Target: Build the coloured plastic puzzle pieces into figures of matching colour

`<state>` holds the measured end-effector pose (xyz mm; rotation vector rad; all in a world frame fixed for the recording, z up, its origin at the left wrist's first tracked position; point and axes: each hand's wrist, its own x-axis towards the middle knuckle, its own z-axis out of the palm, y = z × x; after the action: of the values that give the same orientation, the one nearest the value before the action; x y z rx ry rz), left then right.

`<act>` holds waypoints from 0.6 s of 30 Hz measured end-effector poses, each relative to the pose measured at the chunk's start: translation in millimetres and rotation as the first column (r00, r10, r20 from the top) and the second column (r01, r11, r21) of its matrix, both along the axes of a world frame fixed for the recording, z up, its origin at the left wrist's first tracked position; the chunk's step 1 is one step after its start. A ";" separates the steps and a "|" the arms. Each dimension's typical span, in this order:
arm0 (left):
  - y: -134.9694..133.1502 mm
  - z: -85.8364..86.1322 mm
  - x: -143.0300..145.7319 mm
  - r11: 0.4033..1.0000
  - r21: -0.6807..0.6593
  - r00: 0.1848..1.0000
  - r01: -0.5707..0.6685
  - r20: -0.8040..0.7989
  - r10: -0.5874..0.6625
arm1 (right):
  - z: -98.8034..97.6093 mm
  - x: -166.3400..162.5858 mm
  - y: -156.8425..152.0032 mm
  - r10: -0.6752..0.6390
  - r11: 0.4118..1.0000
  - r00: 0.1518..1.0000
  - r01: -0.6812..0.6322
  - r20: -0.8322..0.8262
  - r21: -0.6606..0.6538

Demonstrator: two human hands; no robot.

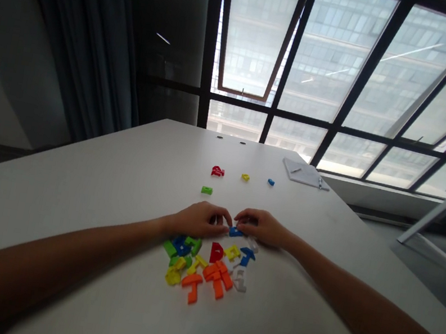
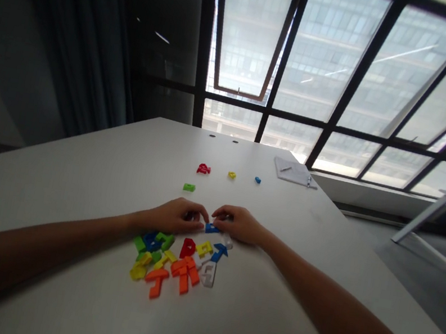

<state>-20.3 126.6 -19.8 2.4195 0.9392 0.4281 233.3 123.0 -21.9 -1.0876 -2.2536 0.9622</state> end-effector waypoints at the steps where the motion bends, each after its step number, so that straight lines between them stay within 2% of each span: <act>1: 0.4 -0.8 0.4 1.000 -0.003 1.000 -0.019 -0.001 0.019 | -2.9 -4.3 -0.7 -0.069 0.997 0.998 0.070 -0.003 0.020; 3: 1.1 -2.3 1.3 0.998 0.009 0.998 -0.070 -0.007 0.070 | -7.4 -11.7 -2.4 -0.144 0.988 0.990 0.143 -0.001 0.049; 5: 1.5 -3.5 2.3 0.994 0.046 0.995 -0.103 -0.016 0.103 | -9.2 -15.6 -3.4 -0.152 0.987 0.988 0.152 -0.003 0.044; 8: 1.5 -4.2 3.3 0.992 0.090 0.996 -0.086 -0.024 0.088 | -8.0 -15.3 -3.5 -0.148 0.988 0.989 0.149 -0.017 0.041; 12: 0.5 -4.3 2.8 0.993 0.096 0.997 -0.075 0.016 0.074 | -4.4 -10.8 -5.2 -0.101 0.994 0.992 0.103 -0.069 0.033; 15: 0.2 -5.4 1.8 0.991 0.090 0.993 -0.104 0.069 0.098 | -2.6 -8.6 -7.9 -0.044 0.999 0.994 0.043 -0.096 -0.011; 18: 0.5 -6.6 1.2 0.988 0.087 0.987 -0.129 0.103 0.120 | -2.7 -8.4 -9.7 -0.035 0.999 0.995 0.035 -0.093 -0.001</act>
<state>-19.1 127.2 -26.4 2.4065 1.0518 0.6435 224.8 113.2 -24.6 -1.0558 -2.1533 0.9775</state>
